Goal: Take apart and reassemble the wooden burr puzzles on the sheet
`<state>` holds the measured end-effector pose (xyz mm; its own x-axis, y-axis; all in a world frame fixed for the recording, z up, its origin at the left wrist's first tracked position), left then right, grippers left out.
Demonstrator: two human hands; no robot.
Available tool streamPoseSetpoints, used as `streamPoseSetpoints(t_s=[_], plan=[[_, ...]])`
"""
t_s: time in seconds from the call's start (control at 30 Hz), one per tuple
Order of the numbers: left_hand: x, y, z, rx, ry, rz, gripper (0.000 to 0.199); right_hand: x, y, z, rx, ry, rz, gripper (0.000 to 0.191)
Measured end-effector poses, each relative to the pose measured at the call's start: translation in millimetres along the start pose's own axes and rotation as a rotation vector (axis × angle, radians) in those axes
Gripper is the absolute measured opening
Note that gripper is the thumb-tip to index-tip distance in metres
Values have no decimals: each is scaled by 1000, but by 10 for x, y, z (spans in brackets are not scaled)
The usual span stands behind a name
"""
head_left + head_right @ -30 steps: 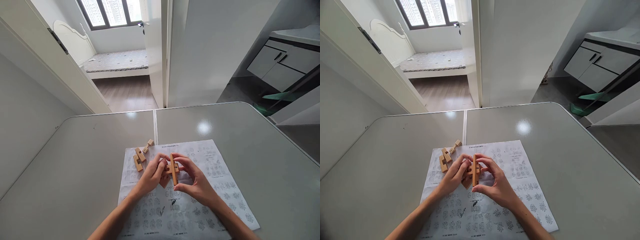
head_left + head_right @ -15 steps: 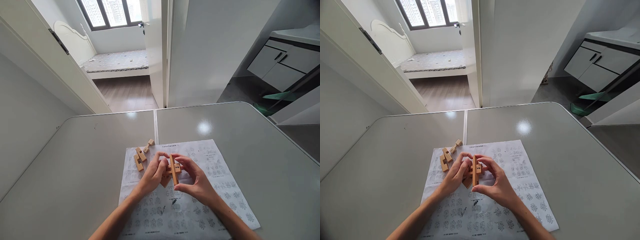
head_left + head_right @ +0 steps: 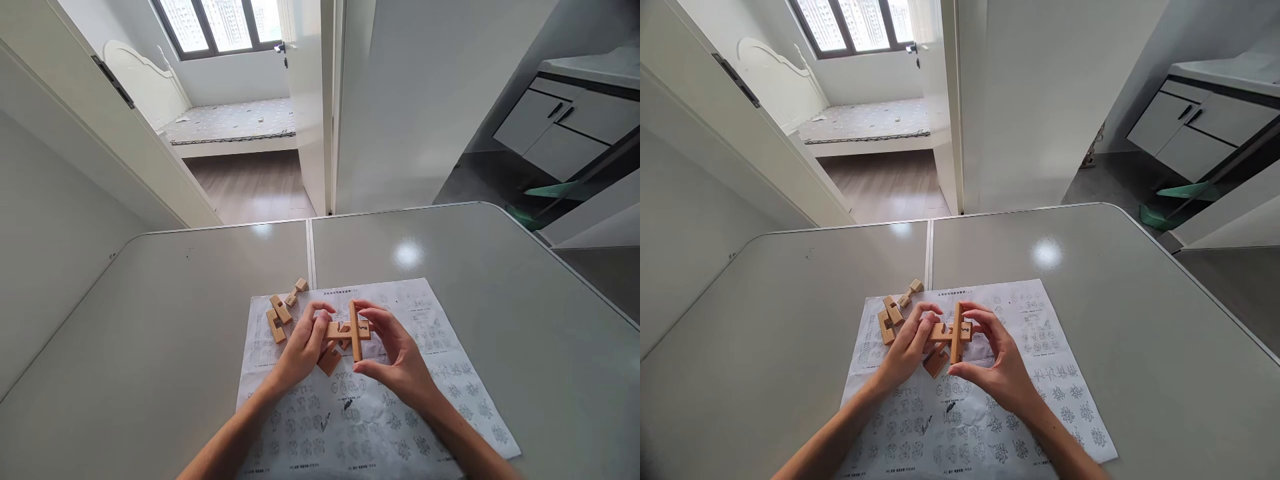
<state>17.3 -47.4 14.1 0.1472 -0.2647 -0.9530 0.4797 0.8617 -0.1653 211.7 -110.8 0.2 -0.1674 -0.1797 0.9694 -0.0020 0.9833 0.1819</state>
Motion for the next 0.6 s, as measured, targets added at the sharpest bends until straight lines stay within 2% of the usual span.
streamPoseSetpoints(t_s=[0.3, 0.5, 0.6], plan=[[33, 3, -13, 27, 13, -11, 46, 27, 8, -17, 33, 22, 39, 63], [45, -36, 49, 30, 119, 18, 37, 67, -25, 127, 35, -126, 12, 66], [35, -54, 77, 37, 122, 26, 34, 87, -42, 178, 35, -170, 38, 73]])
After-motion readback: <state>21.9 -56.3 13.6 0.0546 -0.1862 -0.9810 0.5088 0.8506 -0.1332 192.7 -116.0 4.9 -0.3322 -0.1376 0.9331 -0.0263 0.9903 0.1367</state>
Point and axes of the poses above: each hand's wrist, its own y-axis towards the middle knuckle, its own z-axis out of the palm, x = y × z, the point moved 1 cm from there along y, towards the middle knuckle, and after that the axes turned 13 degrees about -y, right-handed, at the moved point
